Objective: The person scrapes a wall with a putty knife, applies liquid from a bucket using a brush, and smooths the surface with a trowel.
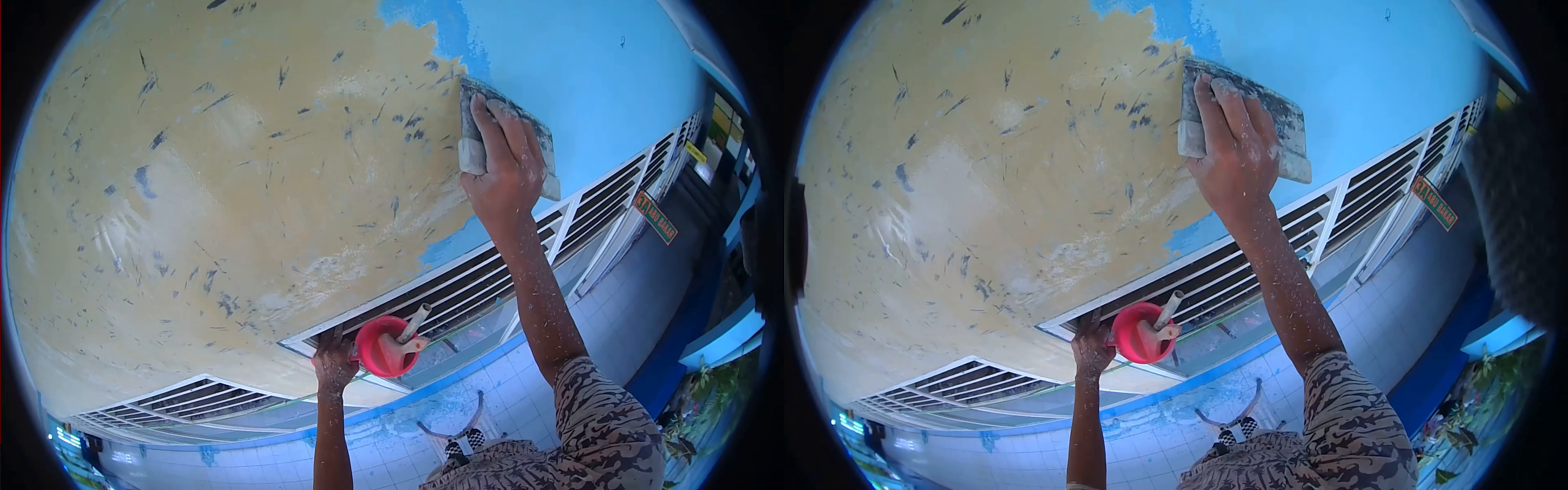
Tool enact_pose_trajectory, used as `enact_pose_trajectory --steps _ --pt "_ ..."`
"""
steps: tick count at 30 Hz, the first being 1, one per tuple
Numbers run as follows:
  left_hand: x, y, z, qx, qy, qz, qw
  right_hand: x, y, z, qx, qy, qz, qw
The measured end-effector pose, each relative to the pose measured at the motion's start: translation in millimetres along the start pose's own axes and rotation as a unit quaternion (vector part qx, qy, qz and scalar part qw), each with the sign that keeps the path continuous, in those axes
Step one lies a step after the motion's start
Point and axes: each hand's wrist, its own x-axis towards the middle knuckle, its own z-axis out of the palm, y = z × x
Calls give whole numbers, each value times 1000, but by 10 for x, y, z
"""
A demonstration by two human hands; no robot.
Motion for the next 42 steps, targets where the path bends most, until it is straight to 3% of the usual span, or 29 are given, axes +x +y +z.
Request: enact_pose_trajectory --steps 2,11,12,15,18,20,21,23,24,25,28,29,30,32,34,35,37,38,40,41,42 --pt "64 11 -1 13 61 47 997 -140 22 -35 13 -8 0 1000" --pt "40 8 26 -3 38 27 999 -330 50 -82 15 -69 -3 998" --pt "39 27 19 -2 43 31 999 -317 42 -7 6 -41 -3 999" --pt "91 37 -49 8 49 43 998 204 139 163 -2 40 10 999" --pt "78 38 -53 10 52 48 997 876 303 57 -5 53 -16 998" --pt "74 20 -20 -5 47 33 998 1066 519 -189 21 -143 -39 989" --pt "53 -12 22 4 48 33 998 1014 553 -267 24 -146 -42 988" --pt "36 -25 33 9 44 40 998 839 528 -469 163 -33 3 986" --pt "49 -24 -9 12 50 40 998 680 444 -631 217 -18 118 969" --pt "63 8 -46 9 54 48 997 466 323 -846 270 -3 228 935" --pt "60 45 -53 1 53 54 997 -363 273 -1277 416 -44 495 762" --pt "62 37 -47 3 51 51 997 -874 275 -1200 394 49 620 677" --pt "73 25 -42 5 47 50 998 -1303 419 -1317 457 -73 664 587" --pt "43 1 -12 30 26 43 998 -2556 562 -1286 449 -34 785 426" --pt "77 29 -46 -2 26 35 999 -3551 642 -1376 514 -10 829 220" --pt "69 3 -15 -1 19 28 999 -3798 700 -1433 514 -5 831 213" --pt "63 -1 -5 16 8 29 999 -4133 717 -1591 487 42 871 52" --pt "75 9 -17 29 7 28 999 -4126 670 -1618 485 45 872 46" --pt "75 40 -49 30 5 36 999 -4061 683 -1659 435 49 892 118" --pt "81 57 -48 27 16 38 999 -3838 560 -1666 401 36 896 186" --pt "87 66 -48 24 28 40 999 -3784 502 -1662 401 37 897 184"
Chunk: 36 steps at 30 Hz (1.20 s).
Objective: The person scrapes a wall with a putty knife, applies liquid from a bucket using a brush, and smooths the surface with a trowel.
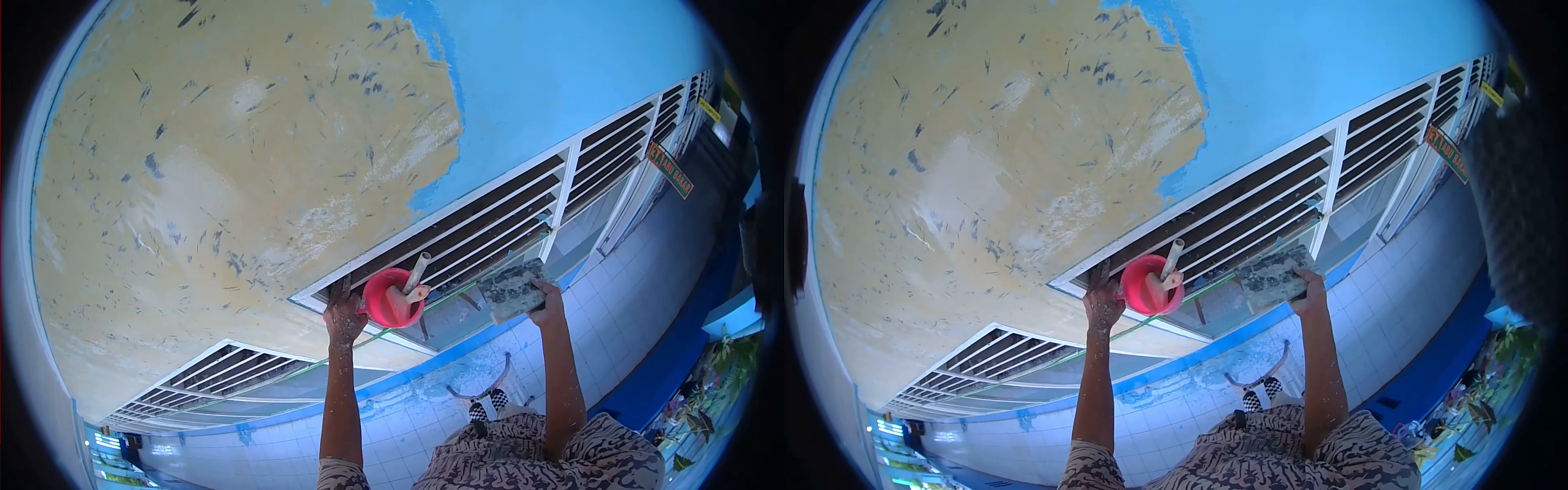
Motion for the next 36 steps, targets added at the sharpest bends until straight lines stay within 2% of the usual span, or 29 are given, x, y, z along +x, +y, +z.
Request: enact_pose_trajectory --steps 2,4,6,12,19,22,26,28,32,34,36 --pt "9 0 -5 6 18 18 1000 -71 47 85 -4 -68 -49 996" --pt "-3 8 22 8 36 29 999 -254 104 295 15 -78 -22 997" --pt "-9 -12 45 6 25 18 999 -479 217 576 12 -131 -18 991" --pt "1 53 6 13 21 25 999 -860 638 1287 0 -139 -78 987" --pt "-8 26 20 17 -6 9 1000 -965 999 2000 45 -104 -200 973" --pt "-19 -2 41 21 -12 4 1000 -735 1173 2108 32 -95 -250 963" --pt "-39 -35 74 34 -23 1 999 -569 1295 2199 5 -110 -270 956" --pt "-67 -70 112 38 -32 -10 999 -518 1370 2190 -27 -71 -314 946" --pt "-87 -99 132 38 -38 -8 998 -356 1447 2072 -4 -74 -279 957" --pt "-98 -123 177 32 -22 -5 999 -219 1537 1939 -176 -4 -420 890" --pt "-76 -95 149 26 -16 -5 1000 -380 1469 2034 -155 3 -384 910"
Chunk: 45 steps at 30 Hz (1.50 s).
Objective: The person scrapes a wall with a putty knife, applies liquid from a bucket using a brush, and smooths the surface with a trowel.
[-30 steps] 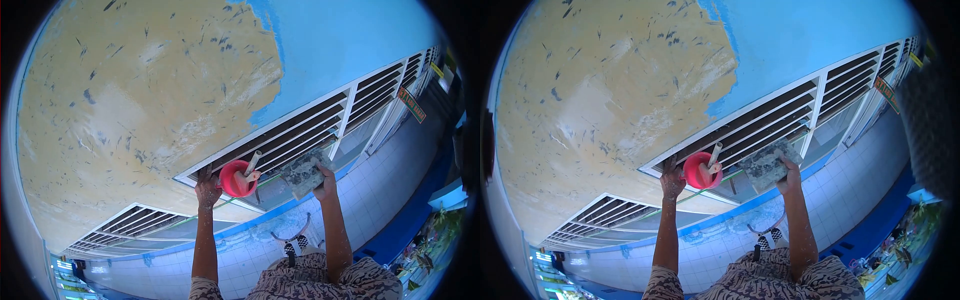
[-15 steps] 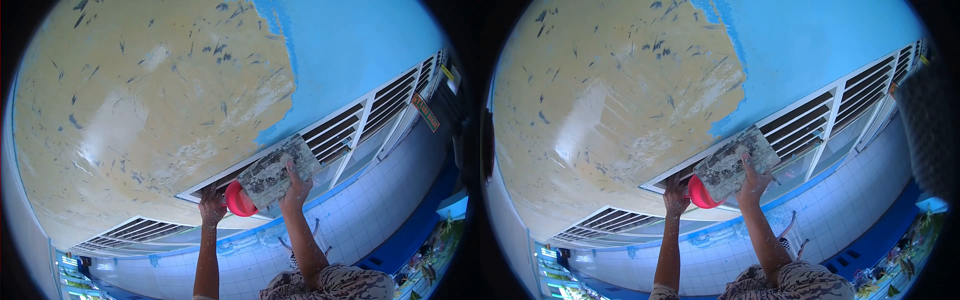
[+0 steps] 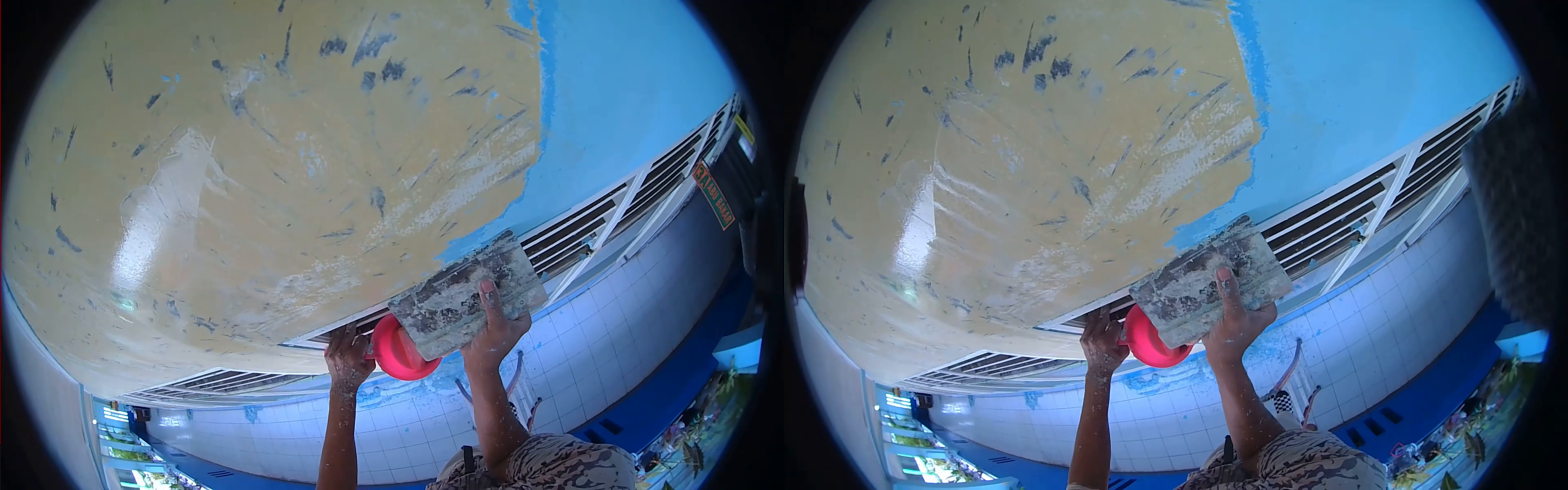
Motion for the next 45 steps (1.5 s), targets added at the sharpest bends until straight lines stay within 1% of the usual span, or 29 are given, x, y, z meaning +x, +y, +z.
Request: enact_pose_trajectory --steps 2,3,4,5,7,8,10,11,13,16,20,22,23,25,29,30,31,32,34,35,37,38,39,40,41,42,43,44,45 --pt "-5 11 -19 -1 -2 -4 1000 -4 48 -48 23 8 40 999" --pt "-4 18 -18 -2 -1 -6 1000 58 211 -139 -149 -39 -120 981" --pt "-7 19 -15 -1 1 -5 1000 96 361 -216 -311 -83 -275 906" --pt "-20 20 -17 3 -8 -9 1000 86 321 -190 -309 -82 -274 907" --pt "-30 22 -20 8 -17 -13 1000 62 214 -143 -112 -65 -77 989" --pt "-31 29 -20 10 -16 -13 1000 55 162 -122 -112 -65 -76 989" --pt "-17 29 -13 12 -14 -11 1000 53 97 -84 -12 -28 -7 1000" --pt "-15 33 -5 9 0 -7 1000 39 129 -88 -12 -27 -7 1000" --pt "-10 44 16 3 13 -3 1000 20 222 -116 -49 -61 -100 992" --pt "-14 27 26 7 24 11 1000 69 220 -115 26 -69 -68 995" --pt "0 31 23 -15 22 -2 1000 142 431 -155 1 -93 -103 990" --pt "-12 35 28 -17 28 1 999 132 353 -116 91 -98 -16 991" --pt "-21 48 28 -18 28 2 999 143 405 -162 91 -97 -16 991" --pt "-5 46 22 -10 27 1 1000 193 604 -235 -29 -143 -158 977" --pt "9 0 22 12 27 24 999 217 621 -176 19 -71 -109 991" --pt "13 4 -1 9 17 24 1000 226 555 -214 -174 -84 -247 949" --pt "16 5 -17 5 8 24 1000 234 484 -242 -358 -93 -371 852" --pt "13 2 -24 7 8 22 1000 274 434 -234 -357 -95 -371 852" --pt "21 -7 -19 22 3 28 999 447 309 -104 -219 -134 -395 882" --pt "13 -18 15 21 1 26 999 514 156 5 -221 -135 -393 882" --pt "-34 -39 67 14 27 19 999 553 -328 271 -353 -94 -501 785" --pt "3 -40 39 16 34 20 999 506 -655 441 -348 -93 -505 784" --pt "19 -19 6 13 31 22 999 420 -1010 609 -156 -149 -311 926" --pt "33 12 -27 9 28 24 999 368 -1201 701 49 -195 -86 976" --pt "61 63 -94 7 10 10 1000 383 -1214 699 103 -199 -47 973" --pt "50 66 -97 5 13 8 1000 496 -1115 538 102 -202 -49 973" --pt "40 53 -80 5 6 -1 1000 684 -941 264 -181 -163 -344 907" --pt "29 45 -66 5 -2 -10 1000 771 -853 90 -432 -95 -581 684" --pt "26 42 -64 2 0 -13 1000 737 -874 45 -185 -55 -388 901"
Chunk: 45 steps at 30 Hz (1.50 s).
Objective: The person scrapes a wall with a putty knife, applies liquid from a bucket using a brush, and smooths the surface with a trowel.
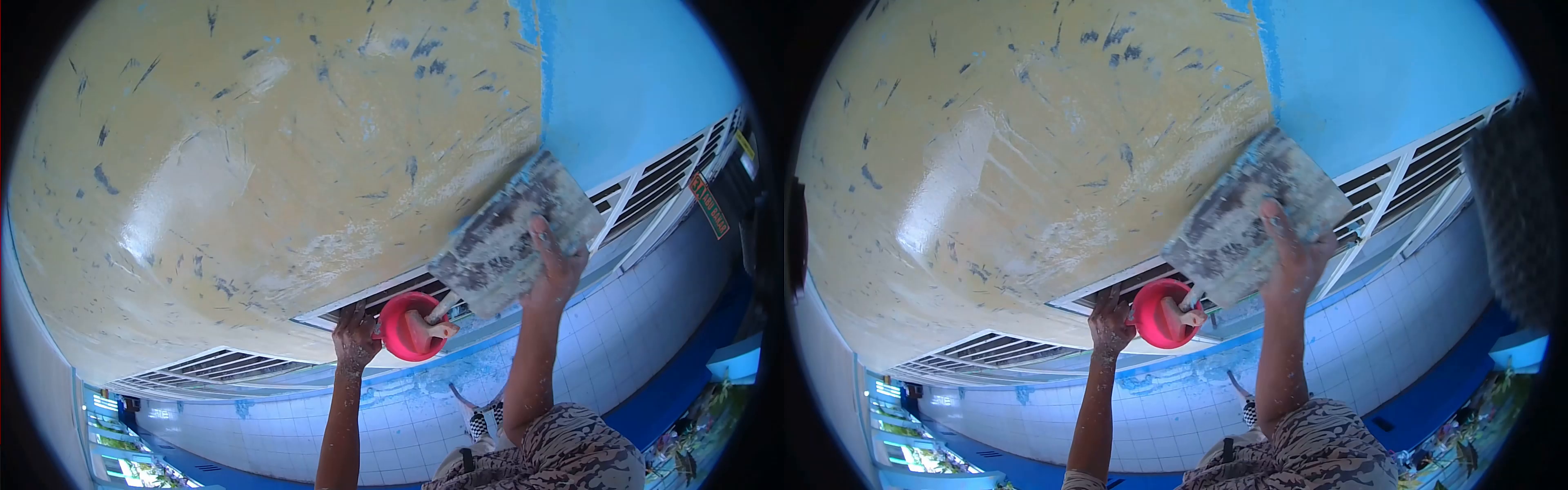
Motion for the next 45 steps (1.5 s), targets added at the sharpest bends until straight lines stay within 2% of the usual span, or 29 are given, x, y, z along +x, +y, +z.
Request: enact_pose_trajectory --steps 1,2,4,5,6,7,8,9,11,12,14,15,17,18,21,22,25,26,27,29,30,31,34,35,37,41,42,43,45 --pt "-4 -10 10 3 9 10 1000 1 -34 -54 256 105 253 927" --pt "-5 -21 21 5 17 19 1000 80 -67 -183 253 100 252 929" --pt "-8 -33 30 -3 15 12 1000 380 -187 -552 128 -129 206 961" --pt "-18 -29 40 -7 15 7 1000 522 -267 -651 119 -138 205 962" --pt "-23 -31 45 -17 10 0 1000 677 -352 -708 16 -267 132 955" --pt "-25 -37 52 -8 19 8 1000 810 -434 -719 -86 -388 54 916" --pt "-37 -57 69 -9 23 10 1000 914 -509 -679 -139 -419 -73 895" --pt "-46 -76 89 -11 27 12 999 1015 -632 -617 -145 -431 -79 887" --pt "-18 -56 52 -7 32 21 999 1186 -927 -482 -247 -504 -292 774" --pt "-7 -44 41 -11 41 21 999 1272 -1042 -419 -252 -516 -298 762" --pt "-6 -35 29 -16 48 15 999 1411 -1245 -277 -307 -529 -419 671" --pt "-15 -41 46 -24 51 9 998 1461 -1334 -207 -310 -541 -425 656" --pt "-35 -58 75 -32 62 9 998 1517 -1483 -61 -295 -513 -511 623" --pt "-45 -63 82 -35 61 6 997 1534 -1525 3 -308 -553 -482 606" --pt "-50 -71 71 -33 70 18 997 1399 -1227 214 -320 -545 -529 566" --pt "-48 -72 64 -43 69 18 997 1387 -1100 268 -340 -584 -488 552" --pt "-72 -76 83 -50 54 6 997 1341 -1240 295 -341 -576 -518 533" --pt "-73 -87 88 -54 54 4 997 1368 -1357 306 -361 -577 -457 573" --pt "-73 -92 95 -56 56 5 997 1353 -1317 306 -362 -580 -458 568" --pt "-86 -84 119 -61 58 3 996 1303 -1157 294 -297 -548 -510 592" --pt "-83 -86 122 -56 55 7 997 1238 -1109 284 -309 -563 -516 567" --pt "-75 -100 117 -49 54 13 997 1246 -1163 263 -311 -561 -516 568" --pt "-71 -82 50 -45 29 8 999 1281 -1361 268 -334 -533 -491 602" --pt "-105 -88 55 -46 28 0 999 1282 -1298 278 -331 -538 -493 598" --pt "-81 -82 54 -60 29 6 998 1283 -1149 235 -273 -537 -513 611" --pt "-72 -90 63 -52 31 9 998 1382 -1440 279 -308 -529 -530 587" --pt "-81 -90 46 -43 15 7 999 1396 -1465 276 -350 -536 -480 599" --pt "-98 -93 48 -44 16 3 999 1358 -1378 310 -348 -538 -483 596" --pt "-75 -75 44 -50 29 6 998 1247 -1113 318 -294 -549 -538 568"
